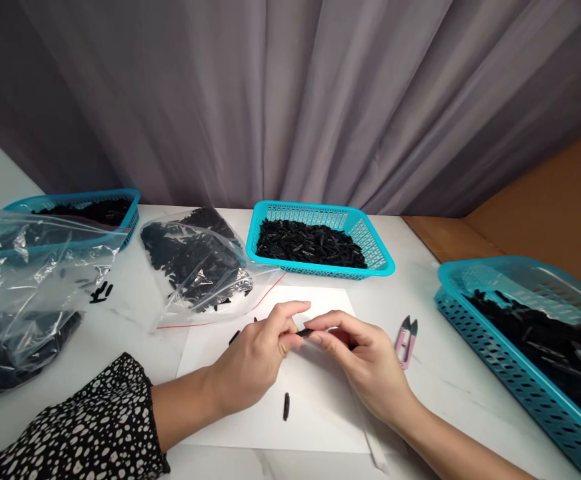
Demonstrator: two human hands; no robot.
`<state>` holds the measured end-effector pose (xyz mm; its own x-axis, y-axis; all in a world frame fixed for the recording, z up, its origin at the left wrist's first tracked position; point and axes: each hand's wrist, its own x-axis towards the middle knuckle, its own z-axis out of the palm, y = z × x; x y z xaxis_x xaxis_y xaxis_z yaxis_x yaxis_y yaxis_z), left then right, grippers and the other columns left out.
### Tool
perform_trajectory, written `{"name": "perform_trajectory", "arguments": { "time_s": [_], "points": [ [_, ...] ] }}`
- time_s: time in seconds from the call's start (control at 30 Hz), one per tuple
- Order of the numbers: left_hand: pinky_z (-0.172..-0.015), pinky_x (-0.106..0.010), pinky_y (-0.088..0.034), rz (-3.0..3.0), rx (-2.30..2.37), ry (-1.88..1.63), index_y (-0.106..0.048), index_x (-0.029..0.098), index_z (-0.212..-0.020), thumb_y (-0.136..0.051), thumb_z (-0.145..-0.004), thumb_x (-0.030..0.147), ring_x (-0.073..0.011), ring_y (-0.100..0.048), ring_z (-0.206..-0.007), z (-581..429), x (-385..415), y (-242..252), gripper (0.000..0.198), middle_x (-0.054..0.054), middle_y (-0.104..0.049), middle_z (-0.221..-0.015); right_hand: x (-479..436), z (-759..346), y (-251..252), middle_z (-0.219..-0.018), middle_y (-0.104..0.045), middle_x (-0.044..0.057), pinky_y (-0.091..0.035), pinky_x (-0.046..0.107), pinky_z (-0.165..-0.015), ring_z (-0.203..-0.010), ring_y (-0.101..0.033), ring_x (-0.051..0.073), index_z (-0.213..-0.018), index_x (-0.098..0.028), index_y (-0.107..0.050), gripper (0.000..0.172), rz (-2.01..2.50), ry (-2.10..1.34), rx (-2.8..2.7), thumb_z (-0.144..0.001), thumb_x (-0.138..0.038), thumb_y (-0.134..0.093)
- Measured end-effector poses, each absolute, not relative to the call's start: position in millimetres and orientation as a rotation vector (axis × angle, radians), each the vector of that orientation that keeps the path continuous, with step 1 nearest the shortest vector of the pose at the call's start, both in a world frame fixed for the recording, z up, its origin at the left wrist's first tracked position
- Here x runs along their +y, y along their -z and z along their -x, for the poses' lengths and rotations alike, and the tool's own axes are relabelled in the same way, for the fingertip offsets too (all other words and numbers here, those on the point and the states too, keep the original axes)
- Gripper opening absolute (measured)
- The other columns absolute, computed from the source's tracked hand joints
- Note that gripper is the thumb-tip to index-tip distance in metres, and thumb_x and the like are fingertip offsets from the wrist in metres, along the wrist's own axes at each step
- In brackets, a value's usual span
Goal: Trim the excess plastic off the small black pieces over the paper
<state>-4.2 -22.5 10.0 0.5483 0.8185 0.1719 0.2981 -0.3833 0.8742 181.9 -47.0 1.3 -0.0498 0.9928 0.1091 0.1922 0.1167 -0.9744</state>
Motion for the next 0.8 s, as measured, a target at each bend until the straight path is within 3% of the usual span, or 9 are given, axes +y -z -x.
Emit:
{"name": "perform_trajectory", "arguments": {
  "time_s": [0.13,0.27,0.47,0.8],
  "points": [
    [-0.081,-0.036,-0.049,-2.007,1.01,-0.811,-0.056,0.023,-0.117,-0.052,-0.089,0.014,-0.0213,-0.061,-0.088,3.5,-18.5,-12.8,0.03,-0.006,-0.064,-0.096,-41.9,-184.1,1.6,-0.078,-0.076,0.004,-0.057,0.031,-0.066,-0.072,-0.072,0.021,-0.083,-0.021,-0.073,0.015,1.211,-1.109,-1.32,-0.082,-0.036,-0.069],
    [-0.085,-0.04,-0.048,-2.155,1.044,-0.728,-0.059,0.024,-0.108,-0.06,-0.084,0.01,-0.0263,-0.061,-0.097,4.7,-15.2,-9.1,0.028,-0.007,-0.066,-0.102,-37.1,-186.3,5.5,-0.079,-0.077,0.005,-0.058,0.034,-0.072,-0.077,-0.073,0.023,-0.082,-0.021,-0.073,0.02,1.178,-1.146,-1.248,-0.081,-0.04,-0.071],
    [-0.085,-0.039,-0.048,-2.447,1.076,-0.494,-0.057,0.021,-0.103,-0.055,-0.086,0.004,-0.0245,-0.057,-0.097,4.8,-12.3,-4.3,0.024,-0.005,-0.063,-0.101,-35.3,-186.6,8.4,-0.076,-0.076,0.006,-0.058,0.036,-0.073,-0.075,-0.072,0.024,-0.081,-0.02,-0.074,0.026,1.174,-1.126,-1.227,-0.078,-0.046,-0.072],
    [-0.086,-0.038,-0.049,-2.504,1.167,-0.387,-0.06,0.018,-0.105,-0.053,-0.082,-0.002,-0.0241,-0.055,-0.097,3.5,-10.2,-2.4,0.031,-0.006,-0.057,-0.099,-38.6,-183.4,9.3,-0.079,-0.077,0.005,-0.057,0.035,-0.07,-0.074,-0.071,0.023,-0.082,-0.021,-0.075,0.021,1.171,-1.036,-1.254,-0.079,-0.041,-0.072]
  ]
}}
